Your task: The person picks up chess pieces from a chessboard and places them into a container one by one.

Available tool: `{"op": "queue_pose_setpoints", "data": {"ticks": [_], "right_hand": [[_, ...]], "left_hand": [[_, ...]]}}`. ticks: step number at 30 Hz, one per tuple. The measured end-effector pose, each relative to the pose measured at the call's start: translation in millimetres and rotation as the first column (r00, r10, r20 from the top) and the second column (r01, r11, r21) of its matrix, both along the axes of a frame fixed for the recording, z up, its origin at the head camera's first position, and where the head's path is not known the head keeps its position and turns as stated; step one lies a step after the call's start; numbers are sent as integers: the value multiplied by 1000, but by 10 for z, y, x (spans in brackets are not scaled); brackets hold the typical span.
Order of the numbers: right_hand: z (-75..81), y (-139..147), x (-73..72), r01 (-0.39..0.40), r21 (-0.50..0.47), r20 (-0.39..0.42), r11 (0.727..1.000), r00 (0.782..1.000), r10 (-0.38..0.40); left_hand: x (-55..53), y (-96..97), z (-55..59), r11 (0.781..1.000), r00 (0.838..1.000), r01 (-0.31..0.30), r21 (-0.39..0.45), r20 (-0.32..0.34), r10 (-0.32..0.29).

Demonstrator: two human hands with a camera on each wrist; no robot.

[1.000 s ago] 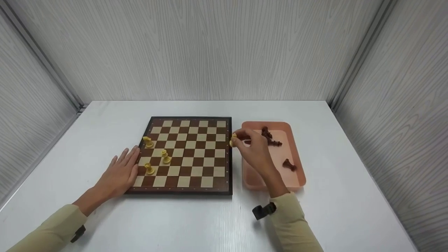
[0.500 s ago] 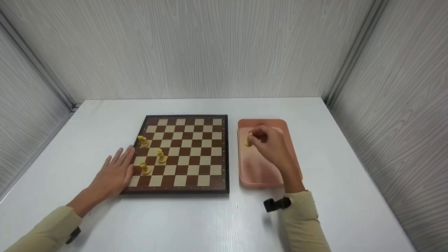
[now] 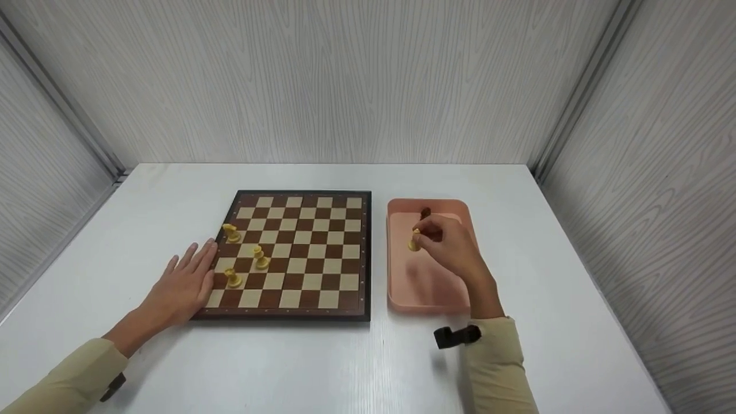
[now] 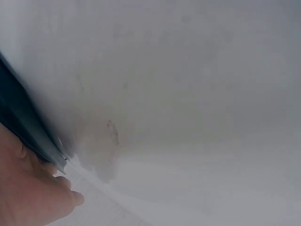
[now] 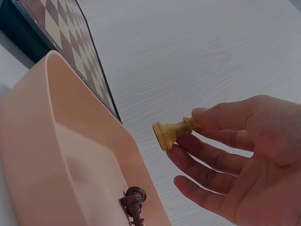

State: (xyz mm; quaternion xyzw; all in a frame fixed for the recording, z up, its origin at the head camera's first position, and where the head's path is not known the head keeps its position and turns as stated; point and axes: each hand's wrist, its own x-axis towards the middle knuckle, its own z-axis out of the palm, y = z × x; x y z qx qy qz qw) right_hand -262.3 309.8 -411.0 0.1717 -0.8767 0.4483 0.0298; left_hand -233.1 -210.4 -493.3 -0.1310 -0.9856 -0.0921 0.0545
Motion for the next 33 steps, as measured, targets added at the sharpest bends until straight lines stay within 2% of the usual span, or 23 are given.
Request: {"op": "queue_pose_setpoints", "data": {"ticks": [4, 9, 16, 20, 25, 30, 33], "right_hand": [[-45, -4, -19, -30, -6, 7, 1000, 1000, 30], [-89, 10, 3, -26, -8, 12, 1000, 1000, 26], [-32, -77, -15, -7, 31, 11, 999, 1000, 6], [9, -110, -31, -18, 21, -31, 1000, 999, 19], [63, -174, -15, -44, -40, -88, 998, 995, 40], [50, -309, 37, -35, -30, -112, 999, 993, 31], [26, -410, 46, -38, -44, -117, 998, 993, 33]], "left_hand": [[38, -55, -23, 1000, 1000, -8, -3, 3, 8], [49, -83, -42, 1000, 1000, 3, -4, 15, -3], [42, -107, -13, 1000, 1000, -5, -5, 4, 5], [7, -55, 6, 1000, 1000, 5, 3, 1, -5], [-59, 26, 43, 1000, 1000, 14, 14, -26, -14], [-30, 27, 26, 1000, 1000, 18, 6, -4, -18], [10, 3, -8, 1000, 1000, 11, 18, -12, -11]]}}
